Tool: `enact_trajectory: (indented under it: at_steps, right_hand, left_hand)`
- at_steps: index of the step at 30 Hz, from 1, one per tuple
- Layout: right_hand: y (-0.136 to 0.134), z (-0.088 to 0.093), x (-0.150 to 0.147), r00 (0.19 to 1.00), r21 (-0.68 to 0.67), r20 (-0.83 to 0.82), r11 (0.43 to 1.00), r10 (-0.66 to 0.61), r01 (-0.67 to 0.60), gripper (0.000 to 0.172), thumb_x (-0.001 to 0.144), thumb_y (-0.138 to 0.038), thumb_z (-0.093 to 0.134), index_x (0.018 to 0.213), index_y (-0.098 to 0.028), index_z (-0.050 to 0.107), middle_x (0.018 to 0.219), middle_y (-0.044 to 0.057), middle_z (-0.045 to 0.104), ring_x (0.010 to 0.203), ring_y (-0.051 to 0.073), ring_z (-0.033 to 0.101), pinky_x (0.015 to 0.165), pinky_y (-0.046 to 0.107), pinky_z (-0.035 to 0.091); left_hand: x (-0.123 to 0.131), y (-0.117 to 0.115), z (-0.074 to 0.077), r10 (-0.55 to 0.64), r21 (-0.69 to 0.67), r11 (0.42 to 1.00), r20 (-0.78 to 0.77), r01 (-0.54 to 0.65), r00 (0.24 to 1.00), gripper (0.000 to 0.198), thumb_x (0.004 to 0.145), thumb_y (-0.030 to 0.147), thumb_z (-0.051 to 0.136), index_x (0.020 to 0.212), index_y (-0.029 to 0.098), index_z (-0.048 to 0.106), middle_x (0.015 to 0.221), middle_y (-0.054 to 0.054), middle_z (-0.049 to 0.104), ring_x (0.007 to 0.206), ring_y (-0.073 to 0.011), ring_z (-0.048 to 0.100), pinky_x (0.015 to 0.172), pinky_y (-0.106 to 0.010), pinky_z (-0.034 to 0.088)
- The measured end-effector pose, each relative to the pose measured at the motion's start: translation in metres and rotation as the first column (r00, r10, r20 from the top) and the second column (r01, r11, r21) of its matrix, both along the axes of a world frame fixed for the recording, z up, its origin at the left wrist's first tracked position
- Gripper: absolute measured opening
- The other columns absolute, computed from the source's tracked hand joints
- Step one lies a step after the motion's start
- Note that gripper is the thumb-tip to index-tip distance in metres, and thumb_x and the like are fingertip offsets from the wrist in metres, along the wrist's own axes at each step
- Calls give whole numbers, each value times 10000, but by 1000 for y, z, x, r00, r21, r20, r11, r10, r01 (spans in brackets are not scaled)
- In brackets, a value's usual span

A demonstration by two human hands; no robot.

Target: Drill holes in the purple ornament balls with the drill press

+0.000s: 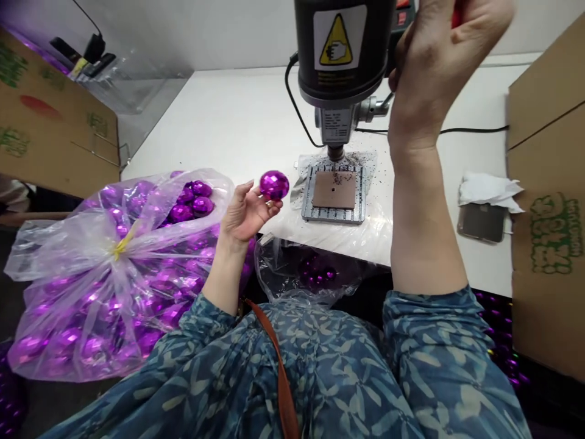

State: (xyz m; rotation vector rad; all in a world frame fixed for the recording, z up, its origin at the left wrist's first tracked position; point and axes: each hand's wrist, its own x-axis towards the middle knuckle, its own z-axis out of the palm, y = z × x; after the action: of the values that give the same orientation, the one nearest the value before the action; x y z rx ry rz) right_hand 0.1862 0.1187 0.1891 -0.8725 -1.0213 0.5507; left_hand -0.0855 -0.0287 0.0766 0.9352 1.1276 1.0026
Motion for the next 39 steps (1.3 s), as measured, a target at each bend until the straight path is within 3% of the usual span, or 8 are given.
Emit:
enact_trajectory:
  at_steps: [5, 8, 13, 16, 22, 26, 31, 39]
  right_hand:
    - [9, -7, -4, 997, 43, 48, 997, -68, 66, 668, 663, -800, 478, 722, -166, 274, 522, -52, 228, 458, -35, 260, 497, 232, 194]
    - [9, -9, -5, 996, 34, 51, 997, -73, 72, 651, 681, -797, 428, 720, -174, 242, 519, -57, 213, 438, -31, 272, 472, 238, 185]
    - [4, -7, -6, 996, 22, 69, 999, -49, 48, 705, 634, -835, 448, 738, -187, 190, 556, -62, 178, 431, -25, 301, 455, 227, 167]
    - [2, -6, -6, 995, 8, 84, 999, -45, 45, 661, 704, -769, 465, 749, -180, 169, 587, -53, 145, 447, -33, 296, 471, 213, 183]
    - [-1, -5, -7, 993, -41, 114, 998, -43, 48, 420, 967, -420, 402, 756, -181, 131, 619, -37, 118, 472, -33, 239, 506, 220, 223]
    - [-2, -5, -7, 991, -49, 130, 998, -38, 44, 388, 974, -420, 395, 769, -183, 166, 632, -32, 142, 491, -22, 269, 516, 224, 226]
    - [2, -6, -5, 990, -76, 127, 995, -53, 63, 321, 987, -381, 328, 785, -167, 199, 630, -33, 155, 487, -36, 241, 528, 211, 217]
    - [-2, -3, -8, 994, -61, 96, 997, -43, 49, 317, 948, -410, 400, 787, -183, 249, 580, -51, 165, 456, -14, 265, 501, 244, 188]
  left_hand:
    - [49, 22, -39, 91, -169, 984, 187, -59, 978, 453, 964, 628, 616, 1126, 207, 650, 1181, -120, 758, 1093, -240, 763, 961, -423, 673]
    - [68, 34, -56, 188, -185, 970, 161, -157, 969, 318, 947, 449, 693, 1148, 215, 615, 1228, -84, 755, 1161, -216, 740, 999, -411, 651]
    - [81, 52, -78, 191, 43, 980, 16, -192, 981, 491, 878, 506, 768, 1246, 237, 586, 1266, -89, 739, 1208, -208, 724, 1044, -391, 590]
    - [86, 58, -88, 195, 159, 970, -62, -183, 979, 594, 802, 562, 834, 1229, 231, 587, 1241, -111, 743, 1173, -206, 724, 1031, -392, 575]
    - [92, 60, -95, 110, 200, 977, -163, -76, 980, 590, 755, 525, 896, 1178, 232, 608, 1213, -113, 756, 1123, -222, 729, 973, -391, 570]
    - [94, 60, -95, 64, 268, 963, -279, 13, 958, 540, 765, 489, 900, 1168, 241, 640, 1266, -118, 737, 1217, -266, 697, 1035, -420, 547]
    - [100, 58, -100, 95, 370, 928, -364, 50, 927, 531, 765, 402, 905, 1205, 247, 652, 1273, -102, 706, 1282, -280, 646, 1134, -473, 499]
    - [111, 51, -103, -15, 433, 887, -325, 162, 946, 583, 836, 409, 828, 1343, 259, 581, 1343, -110, 680, 1300, -265, 652, 1172, -469, 491]
